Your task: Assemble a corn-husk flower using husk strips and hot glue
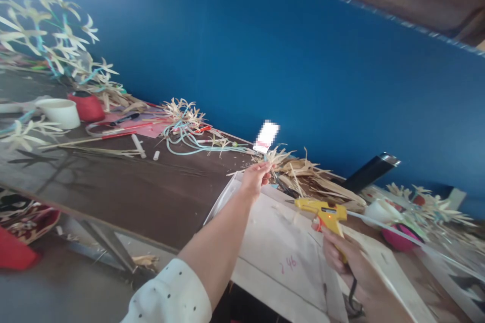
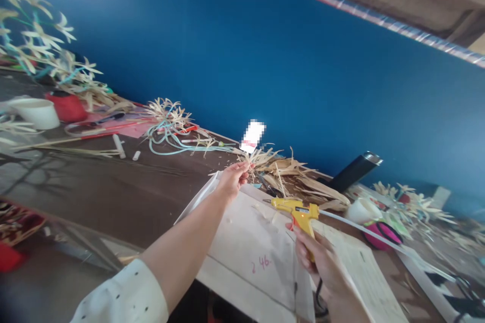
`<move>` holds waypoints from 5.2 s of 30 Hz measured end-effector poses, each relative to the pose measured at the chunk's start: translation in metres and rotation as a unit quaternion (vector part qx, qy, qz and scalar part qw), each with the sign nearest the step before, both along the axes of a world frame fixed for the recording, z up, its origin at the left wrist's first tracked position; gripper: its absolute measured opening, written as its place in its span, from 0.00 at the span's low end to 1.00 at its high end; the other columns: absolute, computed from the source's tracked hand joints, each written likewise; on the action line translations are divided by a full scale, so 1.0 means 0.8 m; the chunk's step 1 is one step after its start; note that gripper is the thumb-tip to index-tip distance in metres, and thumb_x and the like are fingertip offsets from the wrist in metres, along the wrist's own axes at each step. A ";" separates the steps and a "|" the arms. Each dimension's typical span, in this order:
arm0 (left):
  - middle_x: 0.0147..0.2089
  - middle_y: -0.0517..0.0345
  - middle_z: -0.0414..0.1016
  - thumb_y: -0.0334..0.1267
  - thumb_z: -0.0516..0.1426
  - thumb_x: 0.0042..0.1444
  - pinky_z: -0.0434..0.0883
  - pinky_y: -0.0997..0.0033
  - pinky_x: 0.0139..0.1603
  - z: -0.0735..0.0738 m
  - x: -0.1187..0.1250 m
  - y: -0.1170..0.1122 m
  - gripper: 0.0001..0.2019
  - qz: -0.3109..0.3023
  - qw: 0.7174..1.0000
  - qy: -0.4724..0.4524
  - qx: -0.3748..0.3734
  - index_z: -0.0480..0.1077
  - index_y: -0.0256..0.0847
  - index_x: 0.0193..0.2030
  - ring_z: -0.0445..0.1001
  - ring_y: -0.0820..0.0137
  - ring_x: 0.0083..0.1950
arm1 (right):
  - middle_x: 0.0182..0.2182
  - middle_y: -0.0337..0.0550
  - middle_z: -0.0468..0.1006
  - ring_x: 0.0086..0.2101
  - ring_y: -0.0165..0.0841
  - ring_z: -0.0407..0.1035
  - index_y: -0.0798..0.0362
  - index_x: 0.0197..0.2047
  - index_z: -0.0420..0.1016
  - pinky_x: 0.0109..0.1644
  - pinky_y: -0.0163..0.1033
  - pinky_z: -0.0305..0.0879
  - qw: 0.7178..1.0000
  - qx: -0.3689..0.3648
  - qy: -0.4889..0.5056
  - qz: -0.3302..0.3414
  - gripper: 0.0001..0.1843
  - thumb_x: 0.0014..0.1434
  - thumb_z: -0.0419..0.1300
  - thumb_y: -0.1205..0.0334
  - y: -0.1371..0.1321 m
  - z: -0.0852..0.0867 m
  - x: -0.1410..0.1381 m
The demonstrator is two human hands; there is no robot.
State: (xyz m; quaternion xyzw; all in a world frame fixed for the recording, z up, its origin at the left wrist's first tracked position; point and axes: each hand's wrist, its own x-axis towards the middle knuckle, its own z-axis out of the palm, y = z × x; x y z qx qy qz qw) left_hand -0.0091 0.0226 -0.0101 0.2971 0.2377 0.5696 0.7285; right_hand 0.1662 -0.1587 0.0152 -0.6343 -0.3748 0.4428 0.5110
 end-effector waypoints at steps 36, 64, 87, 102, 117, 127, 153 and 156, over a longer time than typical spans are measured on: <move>0.37 0.53 0.75 0.45 0.64 0.40 0.56 0.82 0.21 -0.004 0.005 -0.004 0.15 0.001 0.996 0.093 0.013 0.75 0.37 0.34 0.63 0.82 0.24 | 0.10 0.31 0.55 0.13 0.23 0.48 0.53 0.21 0.62 0.17 0.33 0.40 0.977 0.053 -0.159 -0.130 0.22 0.45 0.64 0.44 -0.021 0.016 0.020; 0.28 0.55 0.73 0.48 0.62 0.42 0.56 0.83 0.21 -0.008 0.008 -0.003 0.16 -0.007 0.991 0.129 0.032 0.75 0.37 0.33 0.63 0.80 0.24 | 0.12 0.27 0.51 0.13 0.20 0.42 0.55 0.35 0.69 0.15 0.29 0.36 0.994 0.076 0.018 -0.081 0.21 0.43 0.66 0.49 0.003 0.026 0.023; 0.30 0.53 0.73 0.49 0.62 0.41 0.58 0.81 0.22 -0.002 0.006 -0.011 0.17 -0.013 0.985 0.170 0.032 0.76 0.37 0.33 0.64 0.79 0.25 | 0.14 0.32 0.58 0.17 0.25 0.51 0.55 0.42 0.71 0.20 0.33 0.45 0.990 0.134 0.034 -0.024 0.20 0.49 0.62 0.50 0.027 0.024 -0.029; 0.32 0.53 0.75 0.45 0.60 0.44 0.59 0.79 0.19 0.004 0.010 -0.019 0.14 -0.001 0.973 0.208 0.104 0.75 0.36 0.32 0.64 0.78 0.24 | 0.13 0.32 0.58 0.16 0.25 0.51 0.58 0.41 0.71 0.19 0.33 0.44 0.989 0.137 -0.032 -0.037 0.23 0.50 0.62 0.47 0.042 0.018 -0.052; 0.32 0.53 0.75 0.45 0.59 0.46 0.60 0.79 0.19 -0.002 0.015 -0.016 0.13 0.006 0.965 0.228 0.129 0.75 0.37 0.33 0.67 0.76 0.24 | 0.13 0.32 0.58 0.16 0.24 0.50 0.56 0.36 0.71 0.19 0.32 0.43 0.989 0.135 -0.049 -0.045 0.19 0.51 0.61 0.47 0.043 0.012 -0.051; 0.32 0.53 0.75 0.44 0.58 0.47 0.60 0.79 0.20 0.002 0.013 -0.018 0.13 -0.003 0.964 0.233 0.129 0.75 0.36 0.34 0.68 0.75 0.25 | 0.14 0.32 0.59 0.17 0.24 0.51 0.56 0.38 0.71 0.20 0.31 0.46 0.988 0.139 -0.043 -0.050 0.18 0.51 0.61 0.50 0.041 0.007 -0.047; 0.26 0.56 0.71 0.44 0.58 0.47 0.59 0.80 0.20 0.006 0.012 -0.020 0.14 -0.007 0.961 0.240 0.138 0.75 0.34 0.34 0.66 0.77 0.24 | 0.14 0.32 0.59 0.16 0.23 0.51 0.57 0.35 0.71 0.19 0.31 0.45 0.986 0.143 -0.065 -0.062 0.17 0.52 0.61 0.50 0.041 0.010 -0.051; 0.27 0.56 0.72 0.45 0.58 0.47 0.59 0.80 0.19 0.006 0.012 -0.020 0.15 -0.008 0.961 0.242 0.134 0.75 0.34 0.34 0.66 0.77 0.24 | 0.14 0.32 0.59 0.16 0.23 0.51 0.57 0.36 0.71 0.19 0.31 0.45 0.986 0.143 -0.058 -0.065 0.18 0.51 0.61 0.50 0.041 0.010 -0.051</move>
